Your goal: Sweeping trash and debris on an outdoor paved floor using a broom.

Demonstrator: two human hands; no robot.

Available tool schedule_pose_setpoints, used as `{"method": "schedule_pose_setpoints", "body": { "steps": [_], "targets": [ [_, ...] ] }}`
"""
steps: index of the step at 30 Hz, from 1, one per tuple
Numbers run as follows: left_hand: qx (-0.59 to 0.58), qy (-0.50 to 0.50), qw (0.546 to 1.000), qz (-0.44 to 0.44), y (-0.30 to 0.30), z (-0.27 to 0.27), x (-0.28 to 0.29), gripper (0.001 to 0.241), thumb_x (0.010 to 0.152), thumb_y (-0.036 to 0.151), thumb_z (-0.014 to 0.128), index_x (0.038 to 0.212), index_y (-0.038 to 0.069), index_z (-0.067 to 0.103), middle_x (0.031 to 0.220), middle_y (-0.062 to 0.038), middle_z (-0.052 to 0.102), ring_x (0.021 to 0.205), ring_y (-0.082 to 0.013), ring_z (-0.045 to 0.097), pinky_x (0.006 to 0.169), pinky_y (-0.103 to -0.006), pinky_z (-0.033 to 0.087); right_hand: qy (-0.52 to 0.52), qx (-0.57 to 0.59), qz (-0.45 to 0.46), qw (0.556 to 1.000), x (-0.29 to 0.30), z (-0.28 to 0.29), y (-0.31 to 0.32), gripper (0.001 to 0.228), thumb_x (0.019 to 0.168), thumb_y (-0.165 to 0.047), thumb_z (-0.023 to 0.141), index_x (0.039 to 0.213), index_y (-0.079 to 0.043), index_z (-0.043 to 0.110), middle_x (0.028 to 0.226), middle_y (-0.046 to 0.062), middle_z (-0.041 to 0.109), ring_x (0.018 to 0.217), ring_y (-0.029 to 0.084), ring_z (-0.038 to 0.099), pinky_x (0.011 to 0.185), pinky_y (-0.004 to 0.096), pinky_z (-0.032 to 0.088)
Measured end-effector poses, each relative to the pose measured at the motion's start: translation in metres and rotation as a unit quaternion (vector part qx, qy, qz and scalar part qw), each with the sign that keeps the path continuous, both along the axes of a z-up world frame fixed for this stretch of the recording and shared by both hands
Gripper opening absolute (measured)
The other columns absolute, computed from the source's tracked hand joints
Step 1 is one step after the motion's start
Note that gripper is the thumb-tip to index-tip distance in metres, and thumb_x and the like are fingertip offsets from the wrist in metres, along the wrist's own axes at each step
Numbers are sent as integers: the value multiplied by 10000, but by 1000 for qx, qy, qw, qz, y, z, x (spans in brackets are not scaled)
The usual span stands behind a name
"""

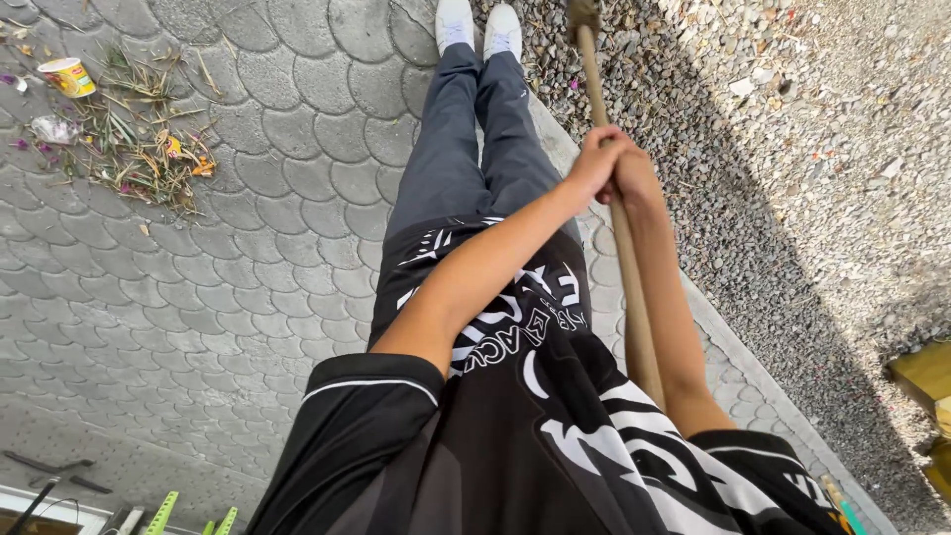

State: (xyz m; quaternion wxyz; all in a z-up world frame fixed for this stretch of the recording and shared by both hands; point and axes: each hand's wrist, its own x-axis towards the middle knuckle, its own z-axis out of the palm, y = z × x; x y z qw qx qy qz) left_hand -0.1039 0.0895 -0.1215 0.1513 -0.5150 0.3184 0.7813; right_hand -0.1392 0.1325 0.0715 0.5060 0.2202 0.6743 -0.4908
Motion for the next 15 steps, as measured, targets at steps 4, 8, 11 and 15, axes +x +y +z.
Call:
{"method": "schedule_pose_setpoints", "body": {
  "steps": [4,8,11,15],
  "targets": [
    [-21,-25,996,86,-106,82,46,485,900,293,604,1363,179,516,1074,-231,542,529,-257,562,324,-353,529,-3,-16,35,999,-5,-14,-22,471,1050,-48,403,1506,-135,483,748,97,481,485,146,472,334,299,453],
    [-91,-61,994,20,-91,139,30,592,823,392,675,1380,272,516,1396,-329,561,1074,-437,677,851,-494,572,10,-5,58,998,-4,-10,-23,493,1048,-39,389,1526,-129,466,747,106,489,485,161,487,329,313,465],
    [-57,7,998,-7,-76,177,38,632,861,365,633,1460,282,447,1468,-327,512,1267,-460,598,1038,-532,507,17,-3,76,997,14,-2,-25,507,1046,-33,379,1538,-126,455,747,113,495,484,171,497,326,322,473],
    [65,138,984,-94,-31,216,37,805,901,316,622,1631,241,292,1602,-363,327,1429,-531,410,1168,-631,330,-1,46,72,996,10,46,15,549,1071,-58,376,1610,-150,334,766,81,464,510,137,487,353,272,477]
  ]
}}
